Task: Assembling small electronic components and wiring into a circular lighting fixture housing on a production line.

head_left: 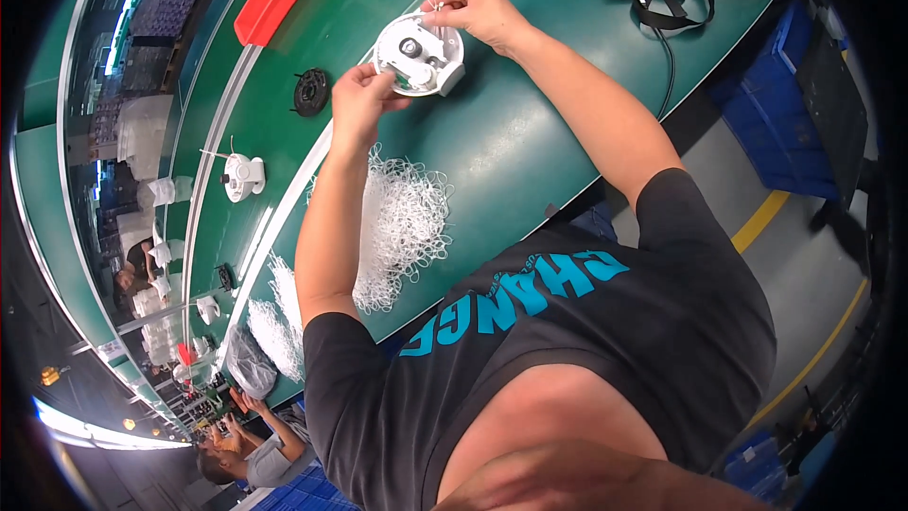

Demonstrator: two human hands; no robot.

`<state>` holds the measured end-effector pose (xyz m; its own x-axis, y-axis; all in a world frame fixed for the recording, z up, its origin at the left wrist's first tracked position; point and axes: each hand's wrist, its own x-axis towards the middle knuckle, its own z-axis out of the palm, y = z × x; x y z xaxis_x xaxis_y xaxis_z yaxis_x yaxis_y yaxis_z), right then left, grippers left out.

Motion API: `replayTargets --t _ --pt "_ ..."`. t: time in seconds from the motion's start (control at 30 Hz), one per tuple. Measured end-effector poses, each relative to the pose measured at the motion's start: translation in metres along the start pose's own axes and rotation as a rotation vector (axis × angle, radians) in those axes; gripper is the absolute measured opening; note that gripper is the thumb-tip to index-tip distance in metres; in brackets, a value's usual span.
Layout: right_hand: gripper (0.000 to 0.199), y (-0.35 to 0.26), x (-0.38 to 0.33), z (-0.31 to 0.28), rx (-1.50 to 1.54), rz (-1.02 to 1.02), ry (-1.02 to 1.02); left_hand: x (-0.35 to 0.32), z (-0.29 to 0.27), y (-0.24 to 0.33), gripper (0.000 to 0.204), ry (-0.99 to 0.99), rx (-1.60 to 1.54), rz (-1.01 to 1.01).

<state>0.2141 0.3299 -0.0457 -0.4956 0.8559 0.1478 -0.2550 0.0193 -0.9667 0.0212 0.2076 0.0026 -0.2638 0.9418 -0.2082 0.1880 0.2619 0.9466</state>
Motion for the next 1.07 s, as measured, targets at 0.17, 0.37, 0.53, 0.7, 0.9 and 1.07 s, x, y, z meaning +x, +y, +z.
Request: replayTargets --t 0.17,0.37,0.53,0.7,0.9,1.07 --pt "0.021 -0.01 -0.012 -0.001 -0.022 -0.051 0.027 -0.018 0.016 0.008 0.026 -0.038 0.044 -0.086" --pt "0.021 -0.023 -0.013 0.002 -0.332 -0.181 -0.037 -0.019 0.014 0.002 0.022 -0.064 0.036 -0.158" --pt "0.03 -0.018 -0.01 -0.002 -0.286 -0.253 -0.089 -0.022 0.018 0.004 0.021 -0.077 0.015 -0.188" --pt "0.047 -0.021 -0.013 -0.001 0.144 -0.078 -0.16 -0.025 0.015 0.002 0.018 -0.142 -0.022 -0.264" --pt "0.043 -0.014 -0.009 0.0 0.413 0.006 -0.206 -0.037 0.016 0.006 0.022 -0.211 -0.013 -0.318" --pt "0.037 -0.018 -0.01 0.0 0.365 0.112 -0.225 -0.042 0.015 0.014 0.028 -0.377 0.003 -0.462"
